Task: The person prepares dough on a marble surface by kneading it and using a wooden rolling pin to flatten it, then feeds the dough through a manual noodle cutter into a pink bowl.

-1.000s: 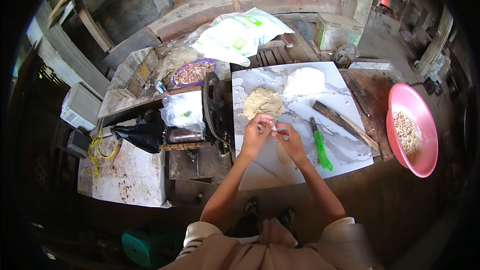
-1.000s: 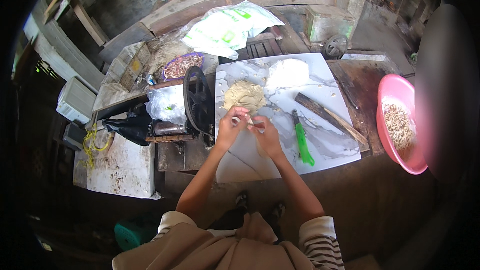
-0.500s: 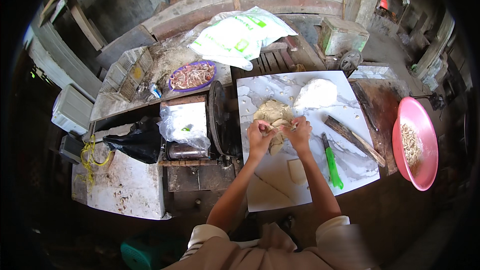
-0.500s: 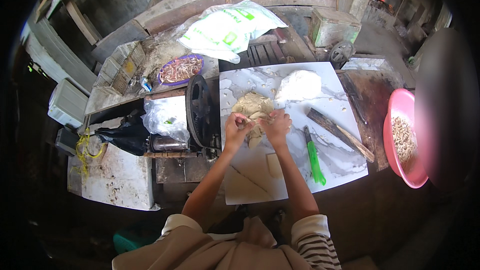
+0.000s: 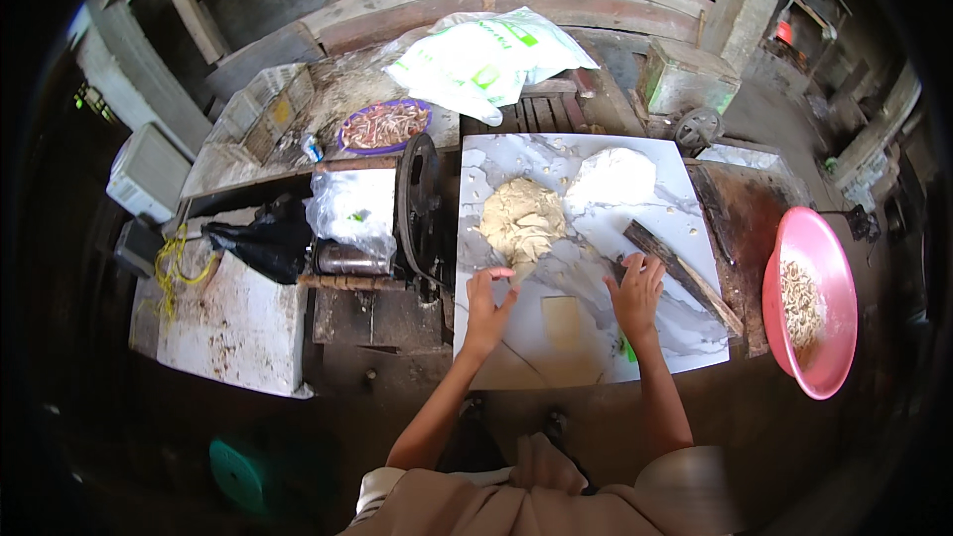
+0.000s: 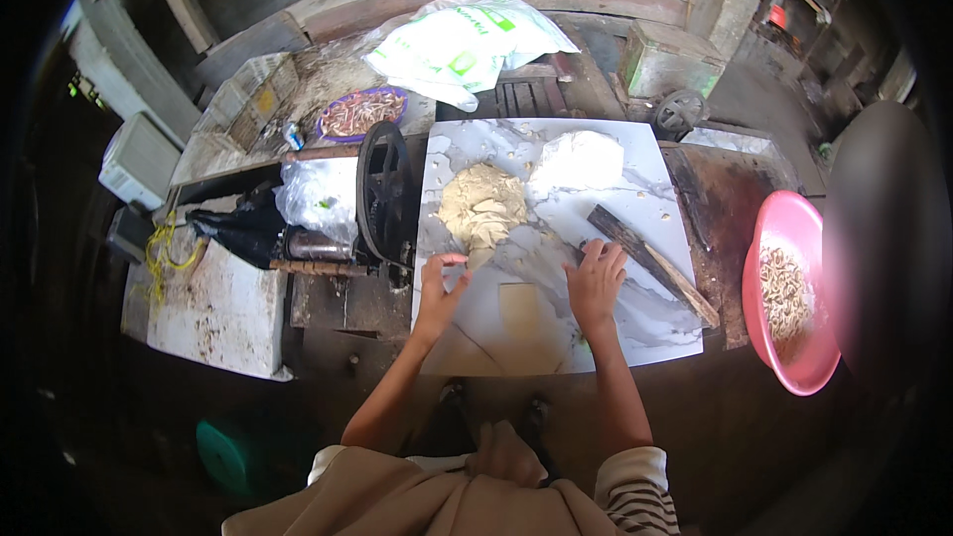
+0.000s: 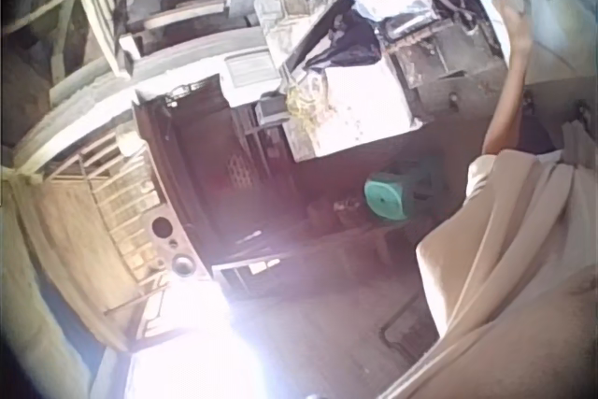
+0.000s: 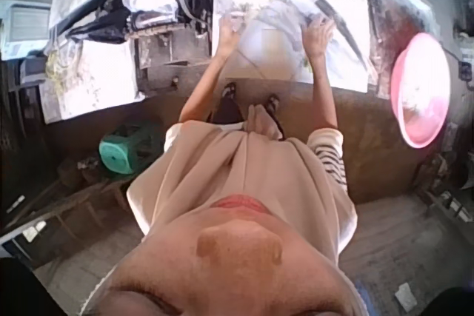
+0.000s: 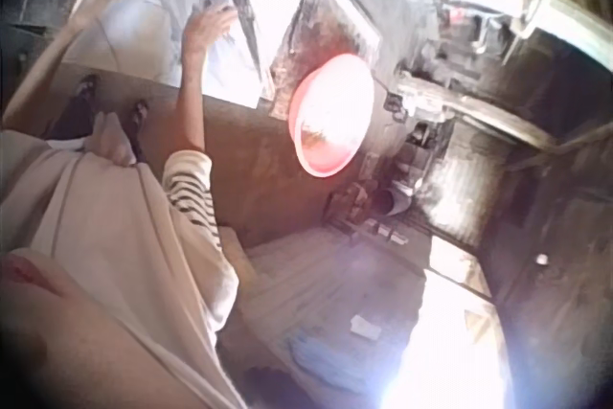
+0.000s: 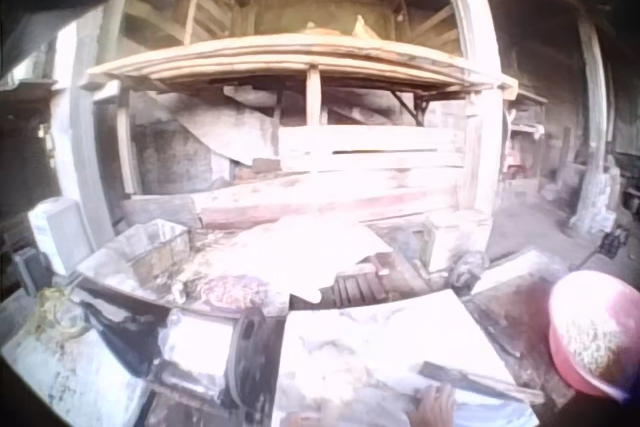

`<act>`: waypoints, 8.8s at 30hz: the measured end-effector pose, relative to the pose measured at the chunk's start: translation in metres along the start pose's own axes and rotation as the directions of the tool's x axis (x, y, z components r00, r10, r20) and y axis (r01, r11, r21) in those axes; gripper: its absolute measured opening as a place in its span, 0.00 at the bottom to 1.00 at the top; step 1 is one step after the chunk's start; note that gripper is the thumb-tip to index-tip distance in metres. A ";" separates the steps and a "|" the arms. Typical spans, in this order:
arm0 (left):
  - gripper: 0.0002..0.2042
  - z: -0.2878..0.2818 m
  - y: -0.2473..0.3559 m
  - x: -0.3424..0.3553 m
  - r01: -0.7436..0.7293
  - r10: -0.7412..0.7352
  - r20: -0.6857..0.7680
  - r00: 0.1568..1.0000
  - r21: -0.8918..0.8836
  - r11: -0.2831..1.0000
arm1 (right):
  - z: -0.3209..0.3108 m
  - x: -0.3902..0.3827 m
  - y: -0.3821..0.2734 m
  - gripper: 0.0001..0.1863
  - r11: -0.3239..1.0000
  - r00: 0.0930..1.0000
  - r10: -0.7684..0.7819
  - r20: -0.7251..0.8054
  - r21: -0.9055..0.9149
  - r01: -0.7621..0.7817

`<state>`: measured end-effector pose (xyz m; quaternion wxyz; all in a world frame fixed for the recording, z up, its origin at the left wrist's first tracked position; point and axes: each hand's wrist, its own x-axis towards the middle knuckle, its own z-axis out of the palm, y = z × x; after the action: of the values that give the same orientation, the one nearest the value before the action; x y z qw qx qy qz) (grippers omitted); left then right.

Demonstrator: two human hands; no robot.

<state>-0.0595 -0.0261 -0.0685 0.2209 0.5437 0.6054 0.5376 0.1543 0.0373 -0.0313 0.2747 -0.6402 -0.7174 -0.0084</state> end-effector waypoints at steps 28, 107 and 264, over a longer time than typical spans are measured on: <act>0.30 0.060 0.077 -0.146 -0.073 0.003 0.107 0.994 0.660 0.748 | -0.033 -0.025 0.006 0.07 0.553 0.459 -0.796 0.395 0.166 0.816; 0.16 0.006 -0.007 0.063 -0.179 0.193 -0.052 0.980 0.196 0.964 | 0.086 0.028 -0.079 0.20 0.800 0.999 -0.013 0.039 0.600 -0.013; 0.10 0.490 0.402 -0.127 0.041 0.502 0.796 0.337 -0.545 0.837 | -0.382 -0.110 0.441 0.15 0.048 0.862 0.345 0.371 0.910 -0.411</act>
<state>0.5663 -0.0064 0.0903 0.5625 0.7590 0.1381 0.2974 0.7114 -0.1228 0.0981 0.5912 -0.4755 -0.3642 0.5401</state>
